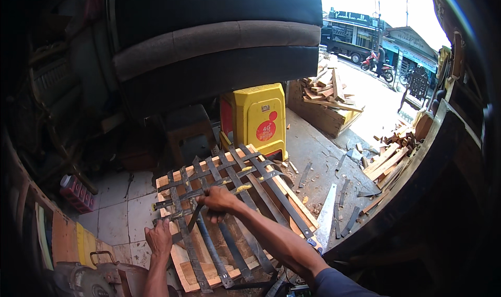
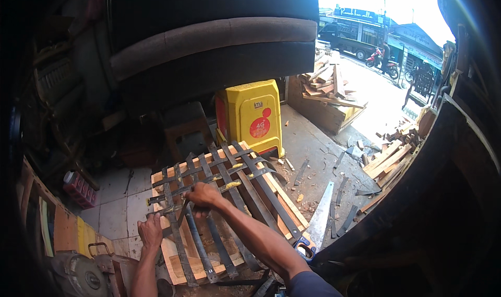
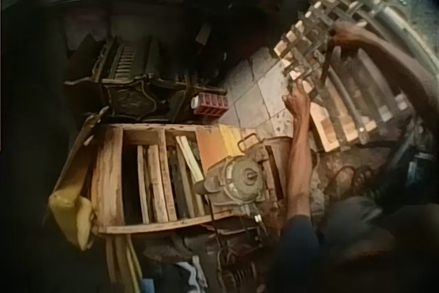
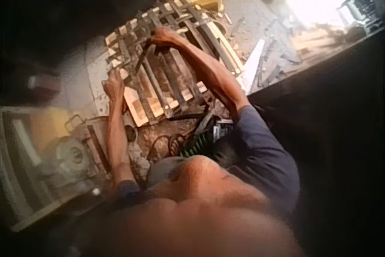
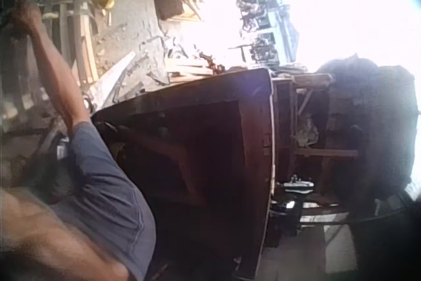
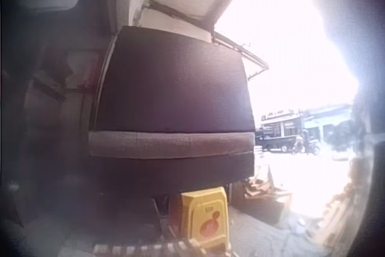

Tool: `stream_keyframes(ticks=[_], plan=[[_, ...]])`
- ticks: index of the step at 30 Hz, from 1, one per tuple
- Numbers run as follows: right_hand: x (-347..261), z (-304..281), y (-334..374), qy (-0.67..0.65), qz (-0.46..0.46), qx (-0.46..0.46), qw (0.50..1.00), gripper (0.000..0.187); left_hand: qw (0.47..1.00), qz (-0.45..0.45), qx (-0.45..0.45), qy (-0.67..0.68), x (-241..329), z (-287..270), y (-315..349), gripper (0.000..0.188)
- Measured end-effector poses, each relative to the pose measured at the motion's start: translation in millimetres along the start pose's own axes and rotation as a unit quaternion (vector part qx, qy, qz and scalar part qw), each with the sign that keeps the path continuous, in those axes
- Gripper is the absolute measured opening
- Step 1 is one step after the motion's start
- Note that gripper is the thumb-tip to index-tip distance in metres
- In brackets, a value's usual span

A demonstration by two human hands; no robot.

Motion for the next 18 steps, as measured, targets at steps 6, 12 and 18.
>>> stream_keyframes(ticks=[6,12,18], plan=[[41,-45,16,0.112,-0.030,0.097,0.989,0.046,0.990,0.099,0.103,-0.003,29,7,-27,0.031],[-8,-15,42,0.018,-0.090,0.022,0.996,0.039,0.902,0.095,-0.020,0.421,112,-6,-53,0.049],[48,-21,17,0.022,-0.090,0.146,0.985,0.042,0.952,0.062,-0.260,0.149,124,-13,-65,0.039]])
Point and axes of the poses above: each hand's wrist, its own y-axis away from the middle knuckle, its own z-axis out of the palm, x = y × z, the point moved 8 cm from there along -y, towards the middle knuckle, and after that the axes turned 9 degrees about z, right-handed, at the moved point
